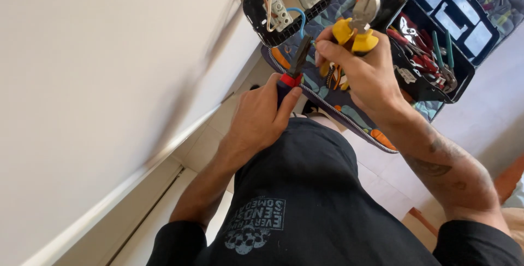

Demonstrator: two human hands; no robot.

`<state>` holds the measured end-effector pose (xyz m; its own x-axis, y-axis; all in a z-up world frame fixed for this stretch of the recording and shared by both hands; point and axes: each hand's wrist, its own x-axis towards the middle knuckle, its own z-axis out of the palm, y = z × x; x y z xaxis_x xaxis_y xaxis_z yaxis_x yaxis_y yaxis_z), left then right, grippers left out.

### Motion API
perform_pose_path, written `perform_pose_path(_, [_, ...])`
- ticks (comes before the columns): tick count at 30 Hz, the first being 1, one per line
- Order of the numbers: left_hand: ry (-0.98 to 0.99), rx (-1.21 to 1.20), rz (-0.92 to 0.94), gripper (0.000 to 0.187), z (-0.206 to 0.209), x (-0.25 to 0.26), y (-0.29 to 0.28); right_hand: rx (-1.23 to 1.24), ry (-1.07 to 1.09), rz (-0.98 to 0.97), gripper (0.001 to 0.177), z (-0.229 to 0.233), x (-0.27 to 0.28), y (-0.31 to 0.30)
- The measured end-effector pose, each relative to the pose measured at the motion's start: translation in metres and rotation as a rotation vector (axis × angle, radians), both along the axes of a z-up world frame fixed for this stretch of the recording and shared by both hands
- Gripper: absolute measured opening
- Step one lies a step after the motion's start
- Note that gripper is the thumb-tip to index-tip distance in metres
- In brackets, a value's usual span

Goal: Installing an electrical outlet by connecting wires and securing it with a screwdriver

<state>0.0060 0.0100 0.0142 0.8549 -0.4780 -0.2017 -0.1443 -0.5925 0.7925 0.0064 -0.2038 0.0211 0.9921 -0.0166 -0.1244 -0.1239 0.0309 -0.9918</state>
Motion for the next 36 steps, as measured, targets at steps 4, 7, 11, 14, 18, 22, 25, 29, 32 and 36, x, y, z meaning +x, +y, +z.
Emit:
perform_pose_path(4, [-0.057,0.009,-0.027,0.034,-0.005,0.003,0.003,0.196,0.185,-0.076,0.011,-0.010,0.002,0.001])
perform_pose_path(7, [-0.054,0.020,-0.037,0.035,-0.008,0.003,0.008,0.383,0.267,-0.085,0.011,-0.012,0.001,0.005])
perform_pose_path(11, [-0.038,0.001,-0.052,0.033,-0.008,0.007,0.013,0.405,0.292,-0.110,0.011,-0.010,0.000,0.007])
perform_pose_path(14, [0.047,-0.055,-0.058,0.033,0.001,0.011,0.014,0.400,0.226,-0.094,0.013,-0.018,-0.002,0.006])
perform_pose_path(18, [0.163,-0.126,-0.085,0.033,0.001,0.019,0.017,0.367,0.135,-0.062,0.018,-0.031,0.001,0.005])
perform_pose_path(22, [0.212,-0.149,-0.040,0.035,0.004,0.019,0.012,0.372,0.094,-0.039,0.018,-0.028,0.007,0.003])
perform_pose_path(25, [0.168,-0.112,-0.005,0.037,0.000,0.015,0.005,0.109,0.072,-0.029,0.011,-0.022,0.015,-0.002])
perform_pose_path(29, [0.202,-0.048,0.060,0.040,0.004,0.009,-0.010,0.018,0.028,0.033,0.009,-0.022,0.026,-0.017])
perform_pose_path(32, [0.257,-0.030,0.135,0.041,0.008,-0.002,-0.023,-0.054,-0.039,0.082,0.010,-0.029,0.035,-0.030])
perform_pose_path(36, [0.258,-0.252,0.219,0.042,0.003,-0.025,-0.036,-0.058,-0.083,0.202,0.012,-0.042,0.052,-0.053])
